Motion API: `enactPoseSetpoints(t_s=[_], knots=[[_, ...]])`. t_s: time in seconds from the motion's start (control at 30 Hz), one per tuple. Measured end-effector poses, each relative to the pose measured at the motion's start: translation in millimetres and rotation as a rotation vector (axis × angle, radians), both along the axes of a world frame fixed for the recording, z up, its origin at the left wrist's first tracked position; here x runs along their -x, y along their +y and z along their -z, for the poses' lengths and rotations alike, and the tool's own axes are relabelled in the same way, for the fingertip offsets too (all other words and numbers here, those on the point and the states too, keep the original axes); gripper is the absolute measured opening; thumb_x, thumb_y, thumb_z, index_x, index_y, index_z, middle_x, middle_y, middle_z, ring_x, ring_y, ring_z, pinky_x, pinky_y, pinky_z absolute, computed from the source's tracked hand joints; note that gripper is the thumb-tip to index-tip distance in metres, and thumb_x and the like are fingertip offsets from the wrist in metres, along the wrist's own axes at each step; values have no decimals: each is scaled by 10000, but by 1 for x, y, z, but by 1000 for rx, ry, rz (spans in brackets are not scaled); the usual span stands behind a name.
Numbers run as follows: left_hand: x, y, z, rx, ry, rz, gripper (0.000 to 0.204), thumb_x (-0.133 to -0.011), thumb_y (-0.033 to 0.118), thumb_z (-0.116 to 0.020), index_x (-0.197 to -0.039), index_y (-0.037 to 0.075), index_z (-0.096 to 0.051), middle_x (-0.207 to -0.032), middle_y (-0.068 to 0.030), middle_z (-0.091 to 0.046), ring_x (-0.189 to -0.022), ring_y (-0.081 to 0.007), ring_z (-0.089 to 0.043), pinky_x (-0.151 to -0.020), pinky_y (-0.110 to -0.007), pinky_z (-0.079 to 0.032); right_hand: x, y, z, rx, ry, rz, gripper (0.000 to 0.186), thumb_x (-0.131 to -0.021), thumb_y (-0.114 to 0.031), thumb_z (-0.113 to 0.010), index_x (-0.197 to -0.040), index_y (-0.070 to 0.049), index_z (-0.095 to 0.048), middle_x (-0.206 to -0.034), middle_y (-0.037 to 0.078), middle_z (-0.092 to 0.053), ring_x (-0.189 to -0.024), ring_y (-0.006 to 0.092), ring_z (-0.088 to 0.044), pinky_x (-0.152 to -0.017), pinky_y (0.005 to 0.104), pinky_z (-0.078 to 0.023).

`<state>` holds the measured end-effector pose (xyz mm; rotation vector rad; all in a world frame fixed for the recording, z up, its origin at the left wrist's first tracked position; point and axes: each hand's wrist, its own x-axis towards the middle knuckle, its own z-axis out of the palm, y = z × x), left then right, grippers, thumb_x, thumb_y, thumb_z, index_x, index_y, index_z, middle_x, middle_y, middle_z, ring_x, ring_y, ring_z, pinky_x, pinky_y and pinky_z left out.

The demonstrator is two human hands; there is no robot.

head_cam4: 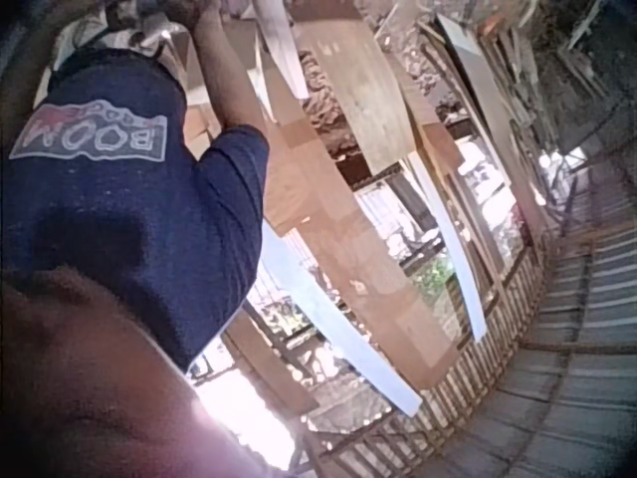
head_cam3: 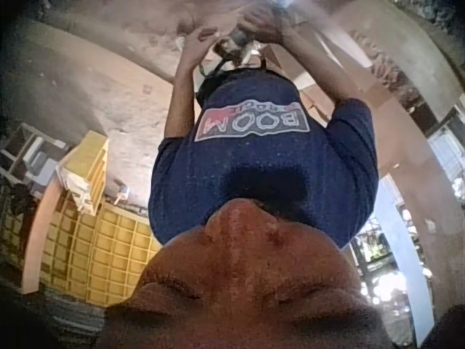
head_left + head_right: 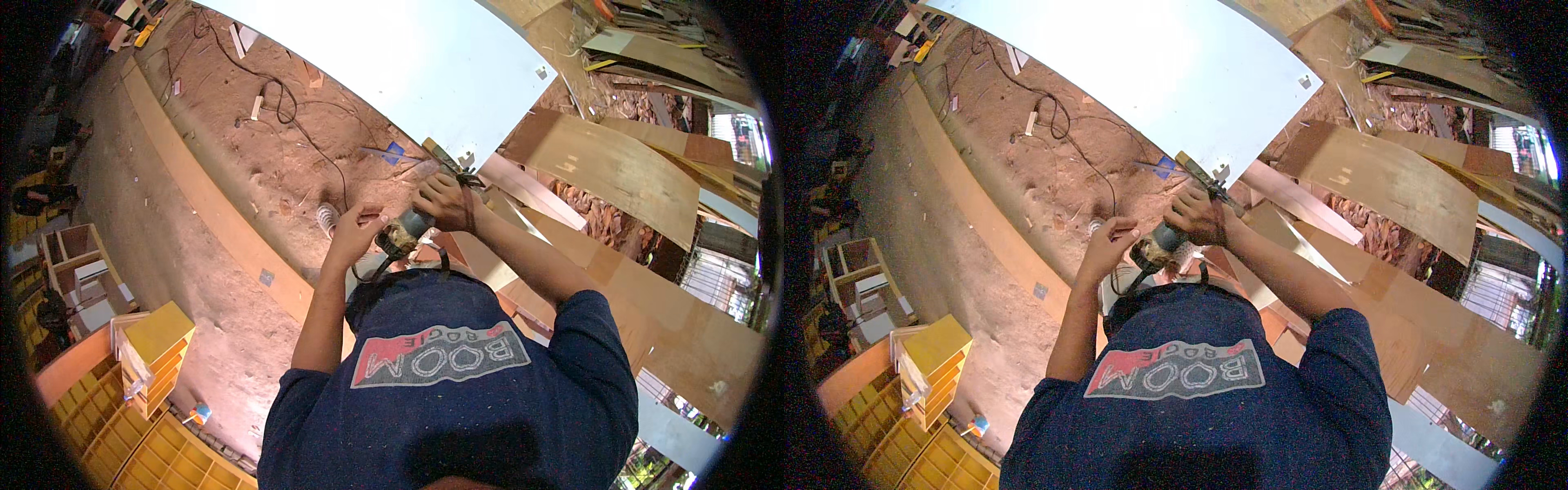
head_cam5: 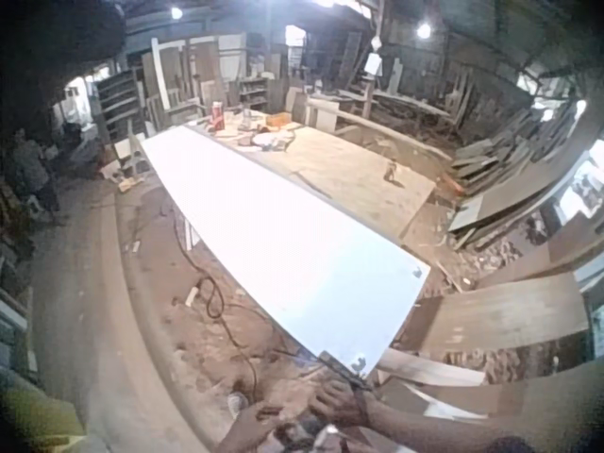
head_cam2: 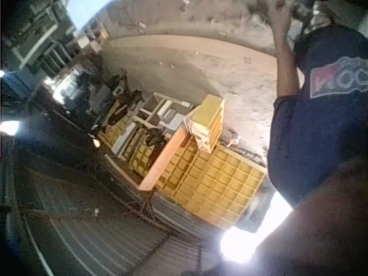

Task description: The person uses a hand router to trim or edge a large white-laminate wood panel, holding the router with both hands and guiding it along the panel edge.

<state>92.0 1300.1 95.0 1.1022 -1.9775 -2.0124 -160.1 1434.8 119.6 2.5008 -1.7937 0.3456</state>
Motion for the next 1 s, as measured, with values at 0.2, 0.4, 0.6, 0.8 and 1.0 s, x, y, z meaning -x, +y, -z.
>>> enactPoseSetpoints(t_s=[0.2, 0.4, 0.6, 0.8, 1.0], knots=[[0, -11, -16, -42, -20, -82, 347, -984, 202, -763, -1251, -14, -712, -1183, -104, -753, -1086, -187, -706, -967, -342, -560, 0, -16, 5, 59, 17, -9, 362, -784, -253, -715, -1080, -75, -605, -957, 88, -638, -959, 270, -666, -887, 404, -543], [-3, -24, -23, -39, -19, -139, 350, -980, 175, -760, -1252, -38, -702, -1173, -137, -748, -1085, -198, -707, -980, -338, -560, 2, -37, 13, 46, 3, -20, 358, -767, -207, -745, -1060, -67, -596, -1003, 106, -642, -977, 280, -663, -905, 394, -539], [-11, -37, -20, 55, 3, -166, 322, -980, 173, -760, -1227, -30, -724, -1139, -118, -759, -1034, -187, -713, -951, -327, -561, 2, -59, 8, 98, -26, -29, 331, -777, -210, -743, -1040, -78, -592, -957, 79, -630, -936, 259, -650, -895, 402, -529], [-13, -45, -11, 64, -20, -182, 267, -987, 148, -754, -1208, -3, -739, -1100, -82, -760, -971, -142, -694, -887, -299, -556, 1, -71, 11, 53, -18, -18, 374, -692, -238, -779, -1001, -99, -619, -983, 82, -677, -985, 275, -685, -912, 394, -551], [15, -53, -17, 67, 24, -227, 270, -999, 189, -749, -1170, -20, -764, -1050, -77, -759, -944, -135, -684, -869, -299, -547, -3, -42, -19, -21, -71, 52, 343, -715, -226, -786, -990, -114, -613, -966, 70, -664, -962, 256, -675, -889, 396, -541]])
